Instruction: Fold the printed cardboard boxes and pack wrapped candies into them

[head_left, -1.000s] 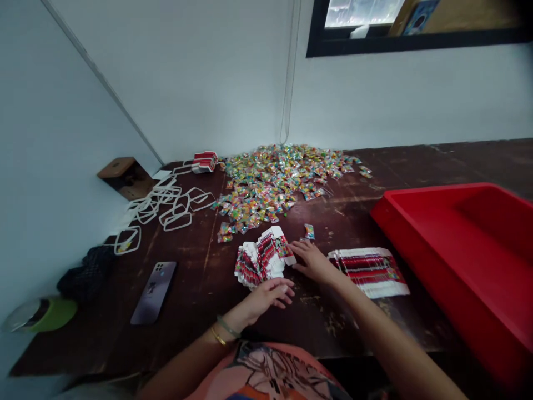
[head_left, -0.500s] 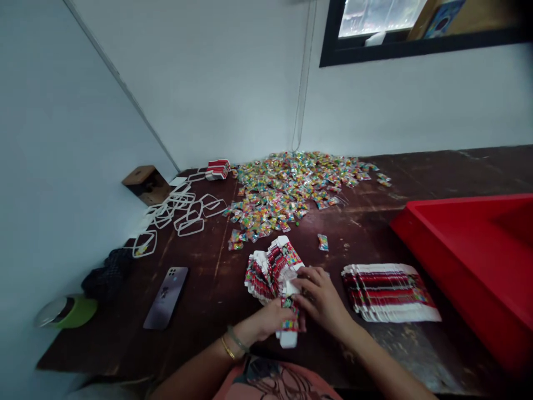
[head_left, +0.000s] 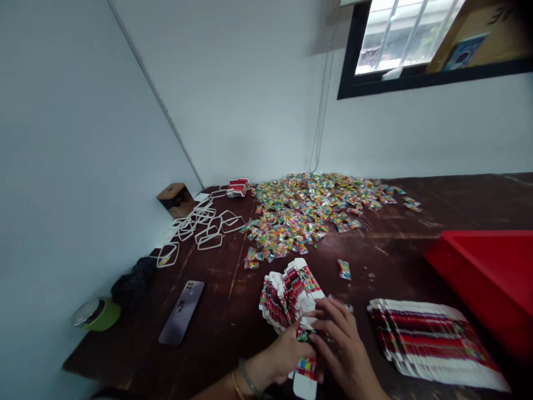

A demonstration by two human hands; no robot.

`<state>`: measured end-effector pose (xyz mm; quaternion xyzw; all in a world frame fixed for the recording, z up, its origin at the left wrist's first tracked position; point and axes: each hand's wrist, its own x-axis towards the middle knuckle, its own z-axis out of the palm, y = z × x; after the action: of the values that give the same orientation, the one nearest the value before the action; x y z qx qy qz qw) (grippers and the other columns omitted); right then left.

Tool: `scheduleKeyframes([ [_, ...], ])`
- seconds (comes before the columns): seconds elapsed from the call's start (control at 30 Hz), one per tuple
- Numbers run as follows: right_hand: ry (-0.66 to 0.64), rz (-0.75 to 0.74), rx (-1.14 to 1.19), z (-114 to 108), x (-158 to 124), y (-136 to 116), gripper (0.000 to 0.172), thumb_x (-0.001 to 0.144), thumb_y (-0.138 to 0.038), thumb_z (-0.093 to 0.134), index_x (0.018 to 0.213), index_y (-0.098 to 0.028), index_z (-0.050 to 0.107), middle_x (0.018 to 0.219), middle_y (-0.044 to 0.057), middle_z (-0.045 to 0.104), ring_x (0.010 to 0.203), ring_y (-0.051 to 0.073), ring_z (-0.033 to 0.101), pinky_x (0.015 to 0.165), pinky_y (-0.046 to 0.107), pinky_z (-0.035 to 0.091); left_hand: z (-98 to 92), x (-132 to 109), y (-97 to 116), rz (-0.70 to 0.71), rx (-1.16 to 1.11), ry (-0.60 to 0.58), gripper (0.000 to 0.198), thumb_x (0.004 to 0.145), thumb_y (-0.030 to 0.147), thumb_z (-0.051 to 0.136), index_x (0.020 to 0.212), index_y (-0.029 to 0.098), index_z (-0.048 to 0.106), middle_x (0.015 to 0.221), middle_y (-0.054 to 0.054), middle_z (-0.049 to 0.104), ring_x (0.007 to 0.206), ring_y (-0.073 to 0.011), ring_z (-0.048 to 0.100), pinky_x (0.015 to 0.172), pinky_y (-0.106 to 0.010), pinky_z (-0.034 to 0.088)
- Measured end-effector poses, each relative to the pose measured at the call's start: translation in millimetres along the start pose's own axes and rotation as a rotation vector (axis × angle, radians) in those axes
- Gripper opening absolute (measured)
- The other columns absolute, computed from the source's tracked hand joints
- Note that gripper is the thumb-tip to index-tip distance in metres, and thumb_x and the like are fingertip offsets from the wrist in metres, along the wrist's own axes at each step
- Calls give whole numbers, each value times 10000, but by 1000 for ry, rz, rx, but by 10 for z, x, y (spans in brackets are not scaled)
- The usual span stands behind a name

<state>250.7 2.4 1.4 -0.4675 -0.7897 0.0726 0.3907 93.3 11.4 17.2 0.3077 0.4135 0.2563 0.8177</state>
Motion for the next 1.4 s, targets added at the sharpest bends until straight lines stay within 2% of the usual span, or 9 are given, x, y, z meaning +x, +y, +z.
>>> scheduleKeyframes([
  [0.17, 82, -106, -137, 2, -14, -10, 269, 827, -212, 629, 1083, -294, 634, 1314, 58, 543, 1251, 303, 416, 1030, 554, 287, 17, -104, -25, 8, -58, -10, 379, 577, 234, 658, 936, 125, 607, 564, -13, 628, 450, -127, 556, 468, -235, 407],
  [0.33, -75, -109, -98, 28, -54, -47, 160, 838, -228, 609, 969, -304, 659, 1323, 11, 547, 1238, 287, 435, 992, 514, 346, -28, -171, -50, 65, -53, 92, 347, 561, 238, 699, 877, 159, 579, 536, 33, 592, 485, -125, 552, 521, -245, 406],
  [0.47, -120, -42, -35, -28, -14, -110, 329, 845, -257, 596, 1173, -283, 599, 1392, 67, 484, 1259, 304, 425, 1000, 526, 362, -92, -152, -42, 109, 92, 115, 355, 582, 199, 662, 918, 134, 568, 555, 27, 597, 501, -114, 534, 541, -241, 412],
  [0.63, -236, 117, 142, -124, 88, -204, 140, 870, -266, 559, 801, -242, 678, 1431, 48, 434, 1258, 303, 423, 989, 516, 380, -117, -166, 39, 150, 175, 158, 437, 583, 183, 675, 1001, 145, 554, 640, 31, 604, 529, -102, 531, 540, -231, 425],
  [0.83, -182, 96, 176, -172, 220, -183, 218, 862, -269, 600, 1076, -265, 641, 1336, 83, 532, 1276, 285, 390, 1058, 543, 260, -98, -175, 125, 179, 231, 55, 322, 614, 137, 636, 920, 151, 538, 554, 50, 580, 483, -88, 513, 513, -214, 410],
  [0.97, -302, 178, 328, -187, 295, -165, 116, 826, -313, 651, 849, -199, 646, 1344, 105, 526, 1276, 288, 398, 1040, 518, 300, -77, -134, -15, 149, 266, 32, 313, 622, 158, 638, 912, 156, 519, 524, 62, 557, 463, -83, 496, 486, -200, 382],
  [1.1, -549, 114, 379, -265, 354, -115, 112, 814, -305, 667, 866, -208, 690, 1375, 95, 498, 1308, 303, 371, 1047, 549, 271, -74, -138, -48, 127, 307, 58, 263, 594, 181, 684, 814, 143, 543, 538, 57, 541, 467, -69, 465, 490, -197, 360],
  [1.27, -756, 129, 610, -427, 395, -82, 194, 846, -362, 626, 767, -203, 703, 1341, 78, 512, 1270, 270, 438, 1056, 484, 323, -140, -215, 77, -32, 360, -353, 301, 612, 320, 759, 787, 119, 620, 744, -25, 627, 657, -130, 562, 653, -258, 446],
  [1.4, -666, 298, 753, -437, 256, -137, 232, 892, -373, 553, 827, -192, 684, 1133, 76, 613, 1069, 216, 566, 937, 358, 445, -181, -176, -120, 142, 331, -94, 401, 597, 392, 795, 826, 126, 602, 693, 13, 570, 634, -110, 505, 647, -238, 428],
])
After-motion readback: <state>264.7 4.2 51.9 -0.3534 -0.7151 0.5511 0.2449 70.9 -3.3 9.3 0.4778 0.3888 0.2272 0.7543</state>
